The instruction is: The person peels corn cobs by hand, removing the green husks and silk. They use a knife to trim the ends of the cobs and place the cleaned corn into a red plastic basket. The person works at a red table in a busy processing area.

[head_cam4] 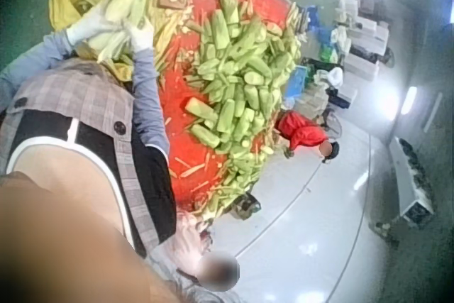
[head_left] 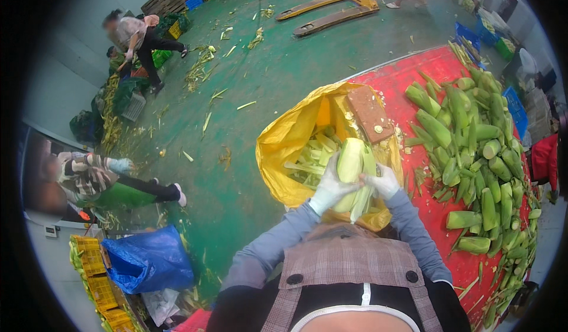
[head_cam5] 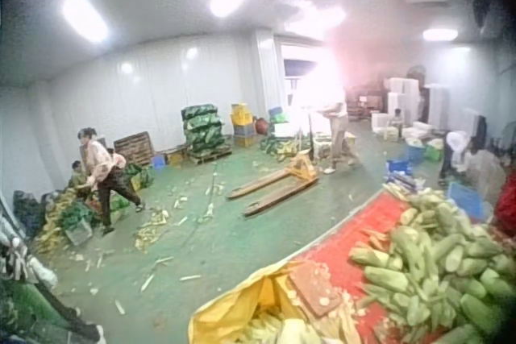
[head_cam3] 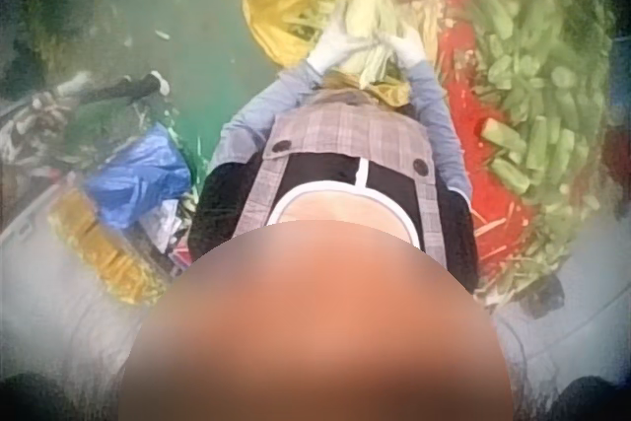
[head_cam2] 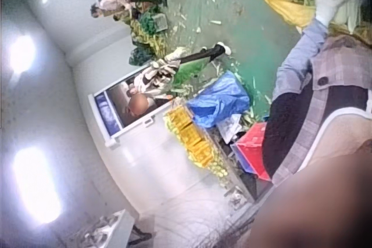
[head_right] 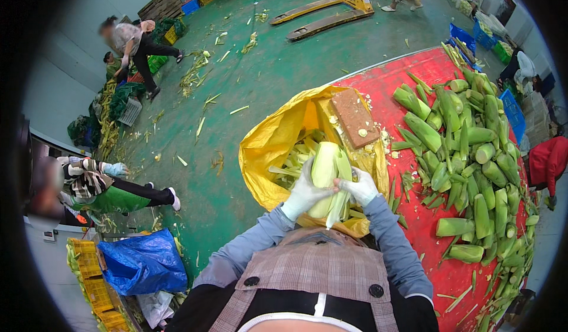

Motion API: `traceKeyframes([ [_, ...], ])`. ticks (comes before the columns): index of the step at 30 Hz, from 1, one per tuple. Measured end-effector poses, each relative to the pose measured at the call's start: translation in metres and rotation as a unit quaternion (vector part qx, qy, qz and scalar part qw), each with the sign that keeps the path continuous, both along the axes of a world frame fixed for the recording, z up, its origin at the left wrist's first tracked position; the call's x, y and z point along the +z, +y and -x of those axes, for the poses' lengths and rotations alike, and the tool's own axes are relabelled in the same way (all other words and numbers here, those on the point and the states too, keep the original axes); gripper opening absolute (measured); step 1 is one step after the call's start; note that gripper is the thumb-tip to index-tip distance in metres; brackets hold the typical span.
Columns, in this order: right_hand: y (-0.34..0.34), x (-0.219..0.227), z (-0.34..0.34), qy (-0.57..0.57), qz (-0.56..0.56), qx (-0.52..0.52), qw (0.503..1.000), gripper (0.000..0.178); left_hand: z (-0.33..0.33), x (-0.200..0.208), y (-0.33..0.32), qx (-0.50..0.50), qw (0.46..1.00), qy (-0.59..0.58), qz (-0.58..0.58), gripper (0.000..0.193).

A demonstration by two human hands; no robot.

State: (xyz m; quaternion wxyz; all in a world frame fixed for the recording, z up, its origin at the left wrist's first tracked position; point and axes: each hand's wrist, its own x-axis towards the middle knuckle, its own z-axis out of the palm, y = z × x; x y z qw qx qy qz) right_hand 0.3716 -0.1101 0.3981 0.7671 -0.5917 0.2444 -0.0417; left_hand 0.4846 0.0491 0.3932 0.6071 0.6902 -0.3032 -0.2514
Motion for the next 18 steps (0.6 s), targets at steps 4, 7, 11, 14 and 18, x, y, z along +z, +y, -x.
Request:
traceKeyframes([
  [4, -0.006, -0.009, 0.006, 0.043, 0.168, 0.018, 0.985, 0.038, 0.005, -0.005, -0.001, -0.007, 1.000, -0.002, 0.003, 0.107],
  [7, -0.001, -0.006, 0.002, 0.045, 0.245, -0.045, 0.967, 0.035, 0.013, 0.012, -0.002, 0.020, 0.992, -0.110, -0.052, 0.100],
  [11, -0.008, -0.037, -0.002, 0.055, -0.031, -0.120, 0.991, 0.037, 0.018, 0.025, -0.005, -0.037, 0.999, -0.035, 0.003, 0.101],
  [14, -0.005, -0.035, 0.003, -0.028, -0.099, -0.129, 0.986, 0.042, 0.003, -0.005, -0.004, -0.036, 0.992, 0.093, 0.074, 0.101],
  [18, 0.014, -0.021, -0.009, -0.054, 0.131, -0.219, 0.965, 0.046, 0.000, 0.015, -0.003, 0.075, 0.988, -0.135, 0.004, 0.065],
])
